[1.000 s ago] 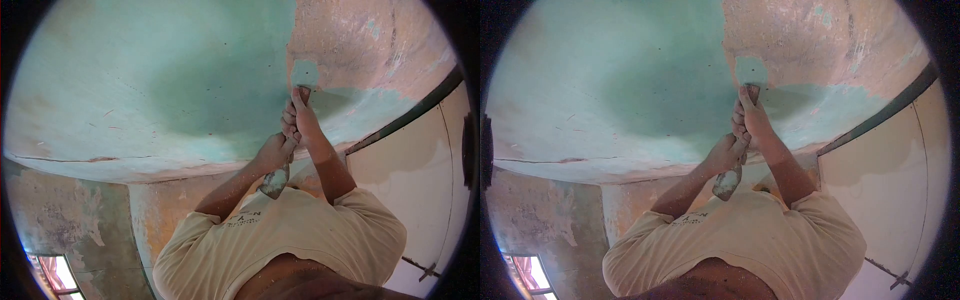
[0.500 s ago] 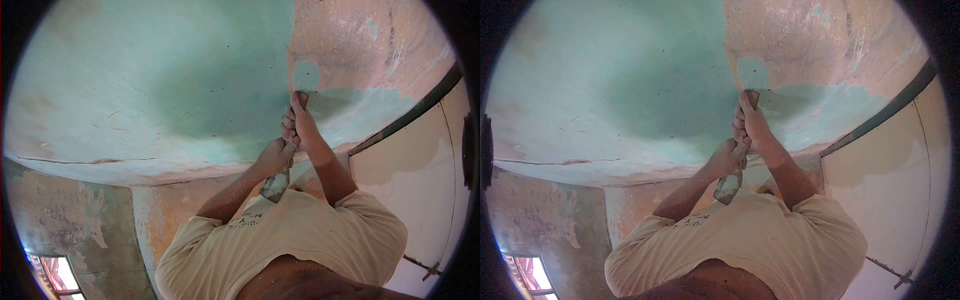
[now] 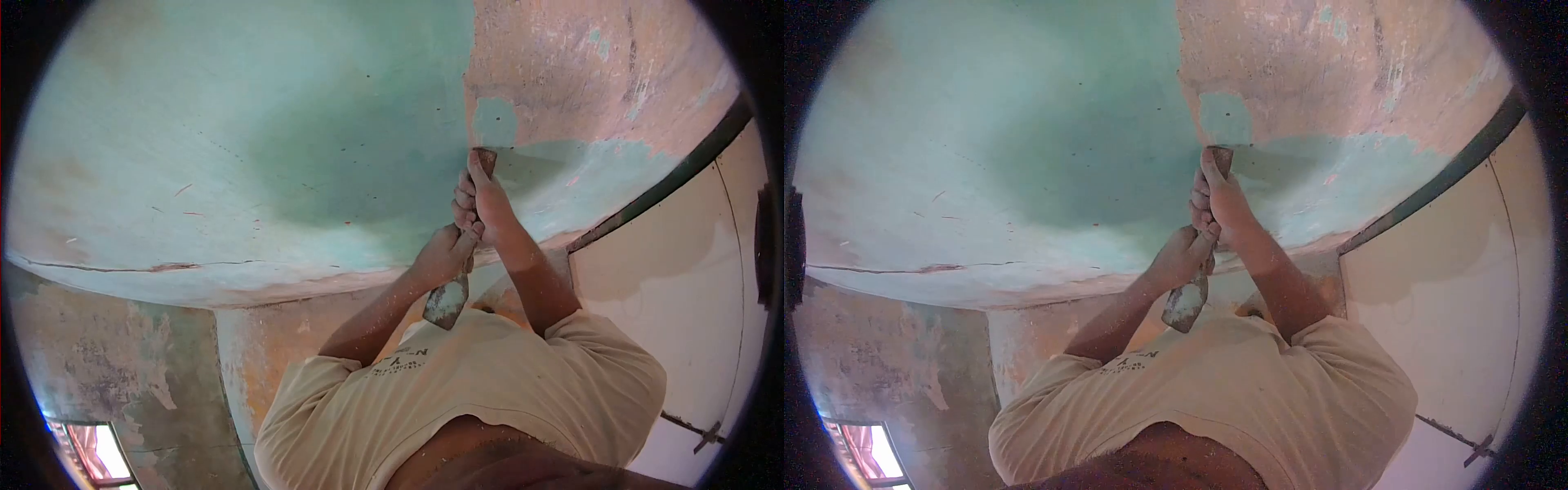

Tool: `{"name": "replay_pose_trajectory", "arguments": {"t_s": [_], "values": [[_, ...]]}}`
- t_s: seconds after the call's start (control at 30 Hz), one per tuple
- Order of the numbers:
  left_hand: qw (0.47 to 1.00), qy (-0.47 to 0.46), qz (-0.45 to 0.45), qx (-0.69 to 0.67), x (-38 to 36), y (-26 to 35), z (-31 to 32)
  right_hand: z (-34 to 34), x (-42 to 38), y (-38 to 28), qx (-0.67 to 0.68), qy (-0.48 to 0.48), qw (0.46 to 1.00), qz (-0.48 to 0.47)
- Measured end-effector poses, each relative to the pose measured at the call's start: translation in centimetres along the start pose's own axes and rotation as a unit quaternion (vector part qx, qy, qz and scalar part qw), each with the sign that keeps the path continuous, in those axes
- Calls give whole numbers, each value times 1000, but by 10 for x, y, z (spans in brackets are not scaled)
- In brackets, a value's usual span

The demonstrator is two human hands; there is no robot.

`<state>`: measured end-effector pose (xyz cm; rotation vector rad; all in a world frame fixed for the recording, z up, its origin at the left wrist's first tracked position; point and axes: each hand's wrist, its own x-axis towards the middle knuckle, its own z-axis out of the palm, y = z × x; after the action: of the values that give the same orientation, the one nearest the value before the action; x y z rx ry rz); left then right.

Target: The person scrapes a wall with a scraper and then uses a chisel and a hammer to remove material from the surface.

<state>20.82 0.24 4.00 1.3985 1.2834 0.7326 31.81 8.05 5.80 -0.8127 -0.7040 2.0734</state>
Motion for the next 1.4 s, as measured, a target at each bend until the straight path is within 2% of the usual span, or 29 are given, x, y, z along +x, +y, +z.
{"name": "replay_pose_trajectory", "arguments": {"t_s": [0.1, 0.2, 0.3, 0.4, 0.5, 0.73, 0.9, 1.0, 1.13, 1.3, 1.4], "values": [[1000, 28, 12, 4, 6, 15, -7, 14, 0, -18, -3, -7, 999, -40], [1000, 15, -4, 26, 0, 21, -11, 18, -4, -18, 8, -2, 1000, -18], [1000, 2, -11, 11, -1, 10, -3, -1, 0, -3, 23, -42, 999, -6], [998, -42, 4, 53, 2, 22, -20, 12, -1, -11, 17, -14, 999, -43], [998, -39, -14, 48, 2, 9, -14, 8, -3, -4, 12, 11, 1000, -22], [998, -39, -16, 39, 0, 13, -19, 9, -1, -3, 30, 5, 999, -32], [995, -76, -17, 64, 4, 13, -24, 5, -3, -3, 40, -15, 998, -37], [999, -13, 2, 48, 7, -7, -16, 8, -3, -2, 37, 2, 998, -45], [997, 2, 53, 53, 7, -3, -10, 8, -3, -1, 15, 24, 999, -41], [998, -44, 14, 39, 6, 8, -21, 14, -1, -6, 17, 21, 997, -67], [998, -52, 0, 25, 4, -3, -12, 7, -3, 5, 36, 15, 999, -28]]}}
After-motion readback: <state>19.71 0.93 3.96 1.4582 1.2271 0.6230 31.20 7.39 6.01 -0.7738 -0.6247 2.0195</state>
